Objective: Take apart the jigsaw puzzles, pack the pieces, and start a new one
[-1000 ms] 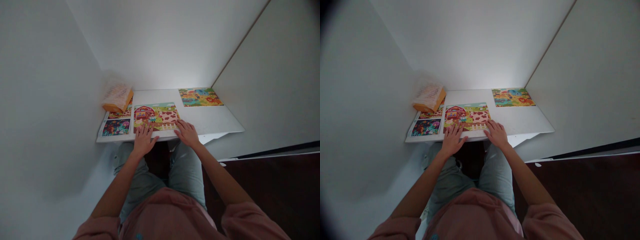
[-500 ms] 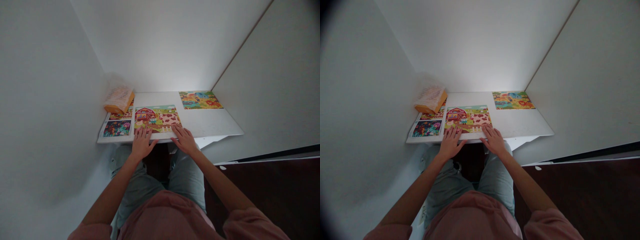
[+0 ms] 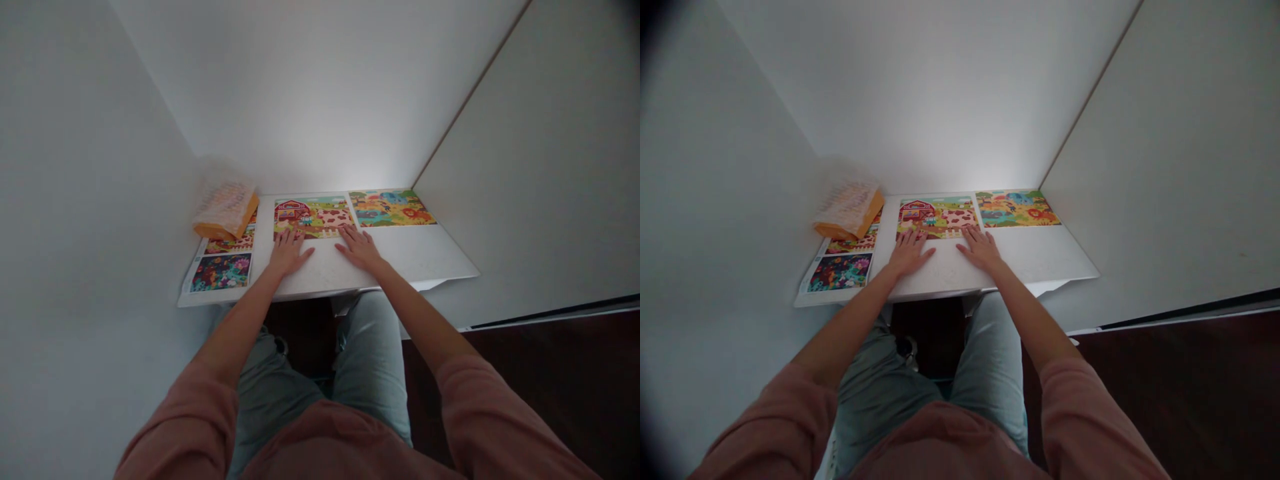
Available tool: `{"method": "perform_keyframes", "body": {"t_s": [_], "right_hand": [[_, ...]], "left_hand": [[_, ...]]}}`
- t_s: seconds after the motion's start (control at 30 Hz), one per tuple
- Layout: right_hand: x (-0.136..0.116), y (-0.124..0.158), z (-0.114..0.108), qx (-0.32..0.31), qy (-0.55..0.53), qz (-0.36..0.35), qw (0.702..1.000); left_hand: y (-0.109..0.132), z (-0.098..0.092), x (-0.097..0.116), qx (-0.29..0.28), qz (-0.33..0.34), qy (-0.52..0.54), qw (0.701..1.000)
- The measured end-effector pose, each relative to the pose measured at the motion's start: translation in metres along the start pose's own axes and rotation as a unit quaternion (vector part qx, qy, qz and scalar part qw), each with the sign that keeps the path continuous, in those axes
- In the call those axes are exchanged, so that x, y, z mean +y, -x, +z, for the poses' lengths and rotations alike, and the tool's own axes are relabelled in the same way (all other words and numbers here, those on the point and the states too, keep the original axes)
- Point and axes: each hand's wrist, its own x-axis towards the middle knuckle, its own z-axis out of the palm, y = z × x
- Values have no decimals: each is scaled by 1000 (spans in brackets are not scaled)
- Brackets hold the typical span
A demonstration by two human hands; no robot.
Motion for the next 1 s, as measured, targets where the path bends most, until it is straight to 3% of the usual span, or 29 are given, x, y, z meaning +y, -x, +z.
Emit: {"method": "perform_keyframes", "body": {"t_s": [0.17, 0.37, 0.63, 0.87, 1.0], "right_hand": [[8, -27, 6, 16, 20, 15, 1000], [10, -40, 8, -3, 21, 40, 999], [15, -42, 17, 3, 24, 34, 999], [9, -39, 16, 7, 13, 32, 999], [-3, -34, 8, 7, 12, 51, 999]], "left_hand": [[-30, -2, -2, 0, -8, 15, 1000], [-42, 7, -10, 18, 2, 14, 1000], [-40, 14, -10, 26, 9, 9, 1000], [-26, -2, 1, 50, -6, 14, 999], [-6, -7, -6, 91, -23, 20, 995]]}}
